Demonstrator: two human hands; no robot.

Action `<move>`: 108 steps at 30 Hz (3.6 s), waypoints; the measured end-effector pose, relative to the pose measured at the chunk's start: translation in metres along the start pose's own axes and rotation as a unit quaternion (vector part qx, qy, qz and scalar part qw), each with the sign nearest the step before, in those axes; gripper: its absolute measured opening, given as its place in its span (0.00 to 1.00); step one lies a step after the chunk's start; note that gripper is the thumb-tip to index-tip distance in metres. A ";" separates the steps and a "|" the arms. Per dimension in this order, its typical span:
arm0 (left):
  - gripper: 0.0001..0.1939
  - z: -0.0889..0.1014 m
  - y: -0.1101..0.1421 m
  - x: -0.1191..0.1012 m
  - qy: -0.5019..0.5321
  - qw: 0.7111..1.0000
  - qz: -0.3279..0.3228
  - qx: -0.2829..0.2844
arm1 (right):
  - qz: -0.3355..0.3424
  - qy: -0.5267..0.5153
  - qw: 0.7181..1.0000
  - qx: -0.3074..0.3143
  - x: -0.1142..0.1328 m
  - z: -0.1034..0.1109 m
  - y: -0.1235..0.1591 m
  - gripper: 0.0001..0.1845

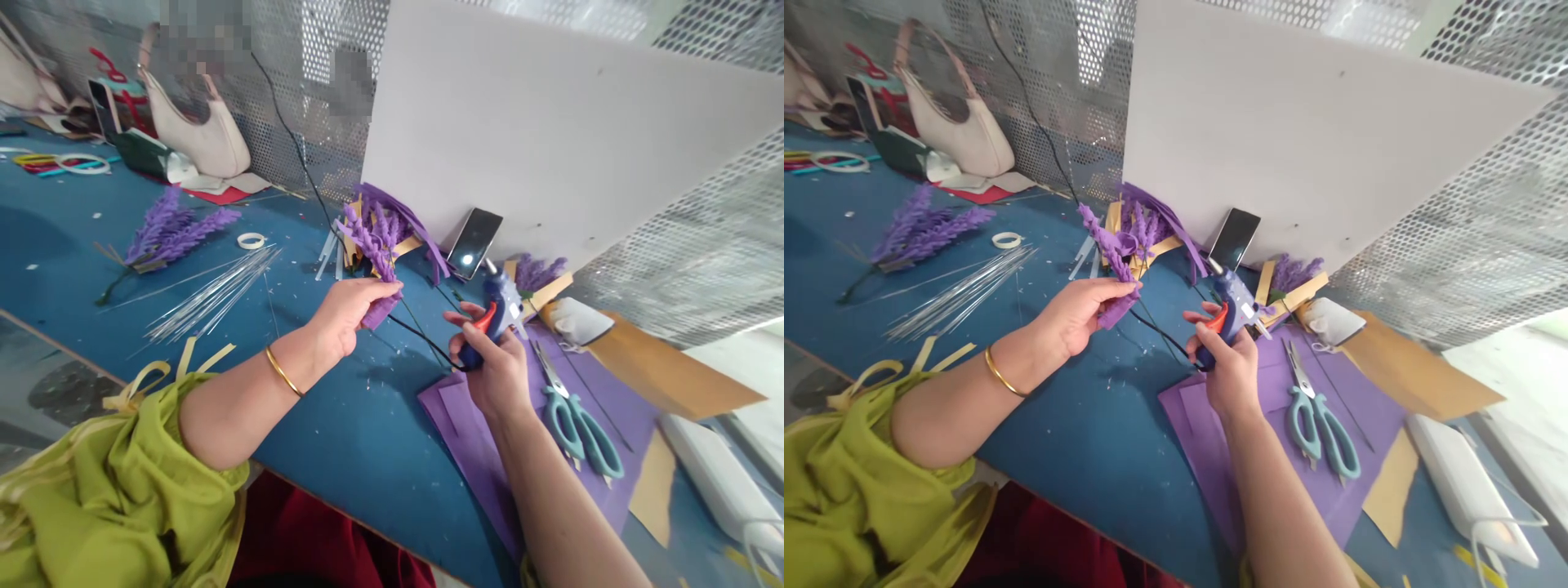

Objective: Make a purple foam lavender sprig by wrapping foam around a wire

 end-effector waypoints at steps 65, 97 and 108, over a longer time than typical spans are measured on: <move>0.13 0.000 0.004 -0.012 0.069 0.995 -0.067 0.004 | 0.339 0.547 0.764 0.045 0.044 -0.051 0.051 0.21; 0.10 0.007 0.000 -0.021 0.063 0.992 -0.107 -0.023 | 0.352 0.576 0.732 0.097 0.043 -0.063 0.059 0.24; 0.09 0.010 -0.001 -0.020 0.078 0.991 -0.105 -0.033 | 0.354 0.573 0.730 0.115 0.038 -0.064 0.061 0.23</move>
Point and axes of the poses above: each hand's wrist, its own y-axis away from the middle knuckle, its own z-axis out of the back of the hand, x = y × z, the point moved 7 cm from there along -y, towards the middle knuckle, and after that the axes turned 2 degrees about -y, right-handed, at the moved point
